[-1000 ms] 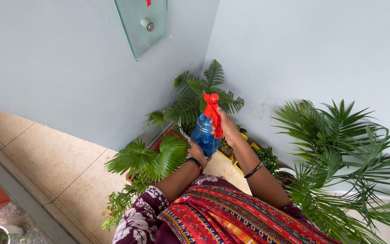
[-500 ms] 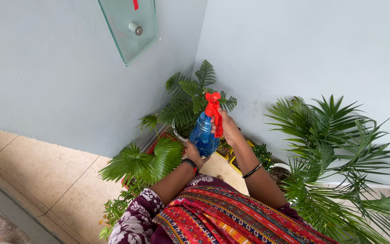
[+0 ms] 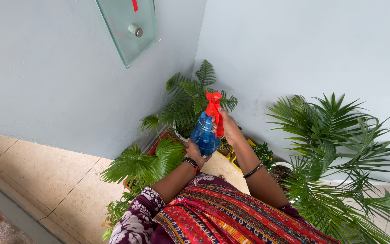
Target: The person uses a spray bottle to water plants in pots and planters on a balcony, moving between different plants and using the pump mechanism to build pressure.
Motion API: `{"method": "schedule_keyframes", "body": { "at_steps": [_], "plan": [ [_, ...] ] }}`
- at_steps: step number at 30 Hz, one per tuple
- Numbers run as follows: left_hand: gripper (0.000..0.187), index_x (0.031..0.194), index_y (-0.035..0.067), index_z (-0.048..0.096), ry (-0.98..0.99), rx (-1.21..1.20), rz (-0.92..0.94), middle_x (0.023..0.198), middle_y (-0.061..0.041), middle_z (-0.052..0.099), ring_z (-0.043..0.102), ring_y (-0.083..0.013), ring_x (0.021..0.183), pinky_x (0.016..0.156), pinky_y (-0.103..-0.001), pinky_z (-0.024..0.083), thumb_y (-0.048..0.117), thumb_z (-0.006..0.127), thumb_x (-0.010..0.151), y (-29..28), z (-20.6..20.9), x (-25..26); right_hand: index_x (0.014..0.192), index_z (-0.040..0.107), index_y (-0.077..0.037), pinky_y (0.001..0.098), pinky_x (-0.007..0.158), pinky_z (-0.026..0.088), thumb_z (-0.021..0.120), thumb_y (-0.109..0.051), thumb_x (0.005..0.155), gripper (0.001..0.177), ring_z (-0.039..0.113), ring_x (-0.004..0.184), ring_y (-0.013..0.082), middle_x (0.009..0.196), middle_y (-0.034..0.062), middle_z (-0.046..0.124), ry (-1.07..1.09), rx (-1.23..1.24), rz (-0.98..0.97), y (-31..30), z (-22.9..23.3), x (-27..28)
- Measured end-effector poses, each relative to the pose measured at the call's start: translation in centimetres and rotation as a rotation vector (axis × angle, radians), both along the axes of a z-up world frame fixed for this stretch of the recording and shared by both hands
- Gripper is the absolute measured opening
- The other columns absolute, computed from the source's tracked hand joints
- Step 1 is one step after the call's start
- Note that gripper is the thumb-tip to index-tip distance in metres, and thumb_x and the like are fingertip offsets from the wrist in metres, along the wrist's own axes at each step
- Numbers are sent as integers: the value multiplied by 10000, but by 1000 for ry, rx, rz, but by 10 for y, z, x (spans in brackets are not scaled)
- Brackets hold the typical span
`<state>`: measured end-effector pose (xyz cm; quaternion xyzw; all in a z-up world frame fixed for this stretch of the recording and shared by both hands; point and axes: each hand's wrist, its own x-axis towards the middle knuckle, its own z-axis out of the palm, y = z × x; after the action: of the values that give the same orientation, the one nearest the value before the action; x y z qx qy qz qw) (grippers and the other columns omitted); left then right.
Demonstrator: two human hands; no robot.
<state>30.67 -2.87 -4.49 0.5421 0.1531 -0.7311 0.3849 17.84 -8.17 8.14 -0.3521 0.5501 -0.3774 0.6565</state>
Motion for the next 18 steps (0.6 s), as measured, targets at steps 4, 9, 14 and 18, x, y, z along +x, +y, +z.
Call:
{"method": "schedule_keyframes", "body": {
  "at_steps": [4,9,14,18],
  "plan": [
    [863,1606,243,141,-18,-20,-75,1663,-103,300,417,-374,1467,1103,-693,377,749,332,933,-3,0,2,837,545,-68,328,621,485,379,-622,1015,605,460,560,155,606,22,439,17,64,-31,0,12,5],
    [1273,1629,195,-77,-218,-102,-348,1699,-158,171,289,-426,1515,1086,-802,271,922,459,733,0,18,0,839,532,-86,343,598,481,426,-576,992,524,441,521,146,584,0,431,26,-19,-48,-8,4,0],
    [1313,1609,265,-169,-226,-247,-469,1688,-155,91,287,-424,1522,1083,-753,420,885,526,683,3,34,8,816,562,-78,331,580,454,440,-586,993,552,417,495,138,551,-3,418,20,22,-32,-15,18,-13],
    [1140,1619,243,134,-70,-264,-454,1643,-135,315,416,-395,1461,1054,-676,471,939,346,743,0,27,10,786,570,-76,323,568,428,404,-635,1000,622,383,463,140,519,0,397,54,68,-13,-9,24,-10]
  ]
}}
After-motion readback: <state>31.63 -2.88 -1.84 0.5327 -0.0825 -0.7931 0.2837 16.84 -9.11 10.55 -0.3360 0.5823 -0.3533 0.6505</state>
